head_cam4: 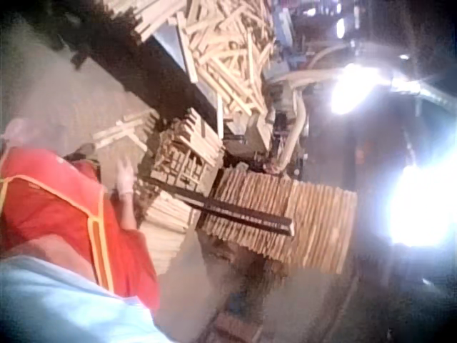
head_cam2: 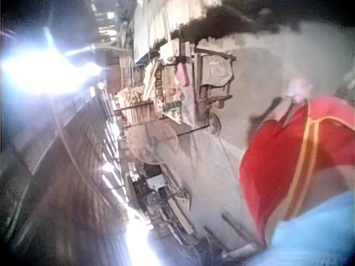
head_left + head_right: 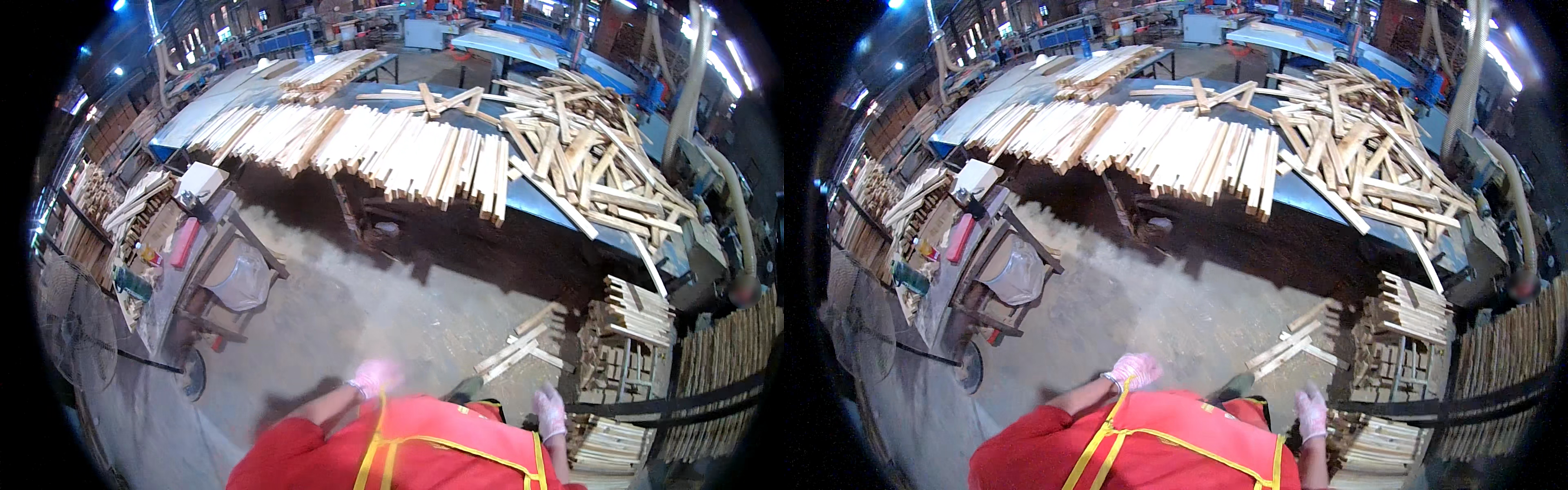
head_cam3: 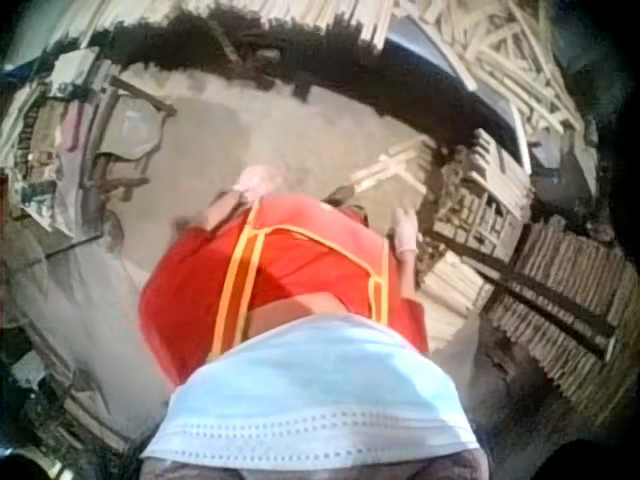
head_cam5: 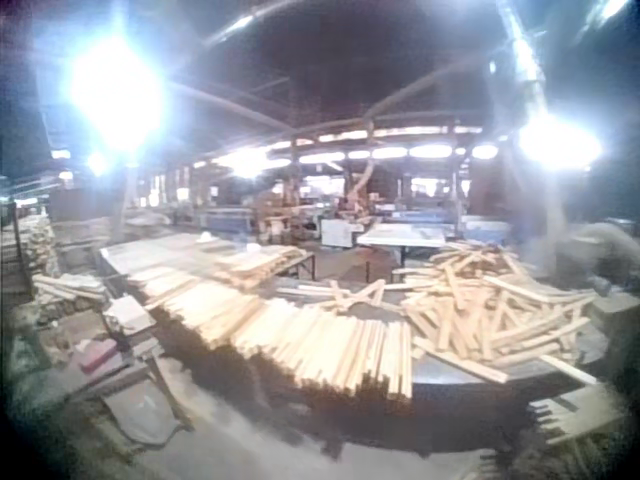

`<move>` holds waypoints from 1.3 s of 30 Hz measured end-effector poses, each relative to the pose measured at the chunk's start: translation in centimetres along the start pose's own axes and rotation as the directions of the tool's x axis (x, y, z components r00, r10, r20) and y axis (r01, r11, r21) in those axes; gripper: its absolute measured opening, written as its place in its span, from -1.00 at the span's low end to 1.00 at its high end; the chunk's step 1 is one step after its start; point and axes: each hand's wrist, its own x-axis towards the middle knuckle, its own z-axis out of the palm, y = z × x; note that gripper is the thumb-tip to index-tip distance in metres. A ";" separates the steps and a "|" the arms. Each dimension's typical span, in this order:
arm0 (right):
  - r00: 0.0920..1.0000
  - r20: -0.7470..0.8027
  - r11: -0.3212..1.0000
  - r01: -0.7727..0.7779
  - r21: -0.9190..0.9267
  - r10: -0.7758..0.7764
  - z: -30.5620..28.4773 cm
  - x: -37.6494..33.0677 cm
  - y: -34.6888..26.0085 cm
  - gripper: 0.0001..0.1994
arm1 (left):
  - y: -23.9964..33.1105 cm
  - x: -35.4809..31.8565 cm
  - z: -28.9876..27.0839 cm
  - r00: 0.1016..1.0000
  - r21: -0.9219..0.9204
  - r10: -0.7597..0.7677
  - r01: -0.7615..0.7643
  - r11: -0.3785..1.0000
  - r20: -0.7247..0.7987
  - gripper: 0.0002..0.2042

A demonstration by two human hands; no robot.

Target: The person repeatedly picks up thin wooden strips from a large pile on a metal table and stacks them into neat, aligned bundles. The person occasionally lifts a completed bundle and places it on a nearby rack before returning to the pile to continue stacking.

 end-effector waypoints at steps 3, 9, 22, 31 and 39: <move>0.983 0.182 0.996 -0.050 0.072 0.036 4.1 9.6 -6.8 -0.31 | -1.9 1.3 1.3 0.977 -0.176 -0.126 0.096 0.980 -0.169 -0.38; 0.916 0.397 0.996 0.087 -0.035 -0.066 11.5 27.7 -23.3 -0.23 | -1.6 9.8 -4.9 0.968 -0.448 -0.249 0.230 0.864 0.017 -0.33; 0.950 0.303 0.851 0.219 -0.476 -0.075 26.7 60.7 -36.7 -0.15 | -8.6 41.5 -19.9 0.556 -0.924 -0.816 -0.212 -0.319 0.155 -0.58; 0.926 0.375 0.970 0.133 -0.204 -0.048 28.9 65.2 -35.9 -0.28 | -11.8 51.5 -25.7 0.362 -0.634 -0.919 -0.677 -0.374 0.156 -0.61; 0.931 0.312 0.964 -0.120 -0.237 0.192 25.4 69.8 -35.9 -0.29 | -9.5 43.7 -31.5 0.905 -0.964 -0.419 0.170 0.203 0.071 -0.17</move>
